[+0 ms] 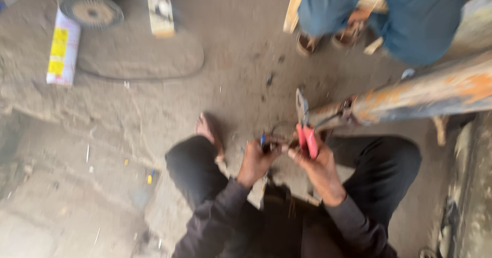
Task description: The person sits on the ground and uses red-handled pliers to strip insulation from the ends of a black electrical cable and to cut and trim wire ends, working on the cable of a metal cylindrical pump body lying on the ground. They handle small blue connector pieces and repeatedly cut and reposition the cable ends.
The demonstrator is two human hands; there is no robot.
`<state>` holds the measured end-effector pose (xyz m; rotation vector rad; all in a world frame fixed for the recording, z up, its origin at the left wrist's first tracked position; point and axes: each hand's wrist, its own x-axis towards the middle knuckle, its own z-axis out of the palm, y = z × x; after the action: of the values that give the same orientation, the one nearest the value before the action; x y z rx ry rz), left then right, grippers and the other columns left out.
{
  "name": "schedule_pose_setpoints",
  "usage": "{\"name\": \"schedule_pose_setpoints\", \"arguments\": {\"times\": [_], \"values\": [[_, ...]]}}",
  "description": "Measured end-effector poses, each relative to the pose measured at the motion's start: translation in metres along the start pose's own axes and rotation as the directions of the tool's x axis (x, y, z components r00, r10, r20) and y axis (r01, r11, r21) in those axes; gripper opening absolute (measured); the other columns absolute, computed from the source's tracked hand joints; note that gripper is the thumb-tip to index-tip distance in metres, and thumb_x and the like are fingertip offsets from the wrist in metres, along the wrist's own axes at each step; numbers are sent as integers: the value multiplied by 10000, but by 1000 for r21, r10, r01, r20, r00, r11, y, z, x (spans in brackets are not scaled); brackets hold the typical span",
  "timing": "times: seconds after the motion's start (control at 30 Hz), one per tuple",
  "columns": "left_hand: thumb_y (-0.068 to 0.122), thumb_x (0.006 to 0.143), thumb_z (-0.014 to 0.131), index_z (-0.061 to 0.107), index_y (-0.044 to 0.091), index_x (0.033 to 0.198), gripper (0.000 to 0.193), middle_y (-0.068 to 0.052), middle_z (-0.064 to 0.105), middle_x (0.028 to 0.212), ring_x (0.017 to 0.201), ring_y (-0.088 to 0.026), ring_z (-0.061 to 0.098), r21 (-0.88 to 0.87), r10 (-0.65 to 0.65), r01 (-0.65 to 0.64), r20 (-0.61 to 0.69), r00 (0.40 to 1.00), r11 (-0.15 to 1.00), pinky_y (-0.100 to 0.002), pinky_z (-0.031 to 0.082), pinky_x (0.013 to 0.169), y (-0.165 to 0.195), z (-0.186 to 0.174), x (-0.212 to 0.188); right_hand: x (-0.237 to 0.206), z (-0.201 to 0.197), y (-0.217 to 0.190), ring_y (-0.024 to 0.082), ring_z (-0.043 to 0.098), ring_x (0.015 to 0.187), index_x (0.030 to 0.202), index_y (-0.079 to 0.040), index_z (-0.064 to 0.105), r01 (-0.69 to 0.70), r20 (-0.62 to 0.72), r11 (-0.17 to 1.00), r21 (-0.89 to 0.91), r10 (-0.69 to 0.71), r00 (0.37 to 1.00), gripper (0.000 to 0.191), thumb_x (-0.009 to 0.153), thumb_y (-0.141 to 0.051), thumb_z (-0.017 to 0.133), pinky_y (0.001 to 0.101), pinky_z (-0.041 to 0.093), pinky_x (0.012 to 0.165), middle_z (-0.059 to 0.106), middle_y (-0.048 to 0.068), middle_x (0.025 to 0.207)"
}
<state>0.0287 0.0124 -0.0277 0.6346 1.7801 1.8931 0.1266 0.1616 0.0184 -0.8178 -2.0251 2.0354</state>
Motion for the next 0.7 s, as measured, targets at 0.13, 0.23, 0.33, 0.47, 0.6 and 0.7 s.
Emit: {"name": "schedule_pose_setpoints", "arguments": {"times": [0.13,0.23,0.33,0.47,0.6,0.7], "values": [[154,854,853,778,28,932,166,-71,756,813,738,-108,623,118,-107,113,-60,992,986,-306,526,671,-12,-1,8,15,-2,7,55,576,775,1419,-23,545,-79,41,985,151,73,996,653,824,-119,796,222,453,618,663,-8,1005],[180,916,795,776,39,978,154,-43,782,834,766,-84,671,34,-53,52,19,998,998,-278,546,704,-8,-3,12,24,-5,8,80,566,618,1376,-29,589,-128,55,979,156,121,991,592,823,-100,790,242,406,496,665,14,851],[196,909,787,787,69,994,153,-41,761,785,669,-86,603,143,-96,91,28,995,986,-280,505,622,1,-4,11,29,-1,8,77,550,584,1348,-24,612,-113,4,985,127,114,993,551,821,-61,769,243,395,477,668,8,831],[208,843,837,812,87,947,162,-30,755,732,552,-90,498,243,-121,125,-29,992,962,-290,447,526,3,-4,13,32,5,2,60,544,586,1335,-2,637,-7,5,988,153,6,1000,518,833,-46,757,230,404,480,664,14,825],[195,847,836,812,94,937,138,-17,746,721,566,-63,521,241,-84,95,-57,995,966,-263,478,541,-8,-9,18,33,0,-6,89,558,530,1311,-9,679,-227,49,972,68,224,973,463,874,-138,761,239,388,445,639,65,748],[77,806,776,790,90,971,166,-51,727,718,565,-82,522,188,-104,124,-112,988,974,-285,475,536,-17,-10,23,33,-5,-6,82,538,519,1340,-52,640,-146,61,971,187,137,989,503,866,-143,777,244,374,430,616,28,780]]}}
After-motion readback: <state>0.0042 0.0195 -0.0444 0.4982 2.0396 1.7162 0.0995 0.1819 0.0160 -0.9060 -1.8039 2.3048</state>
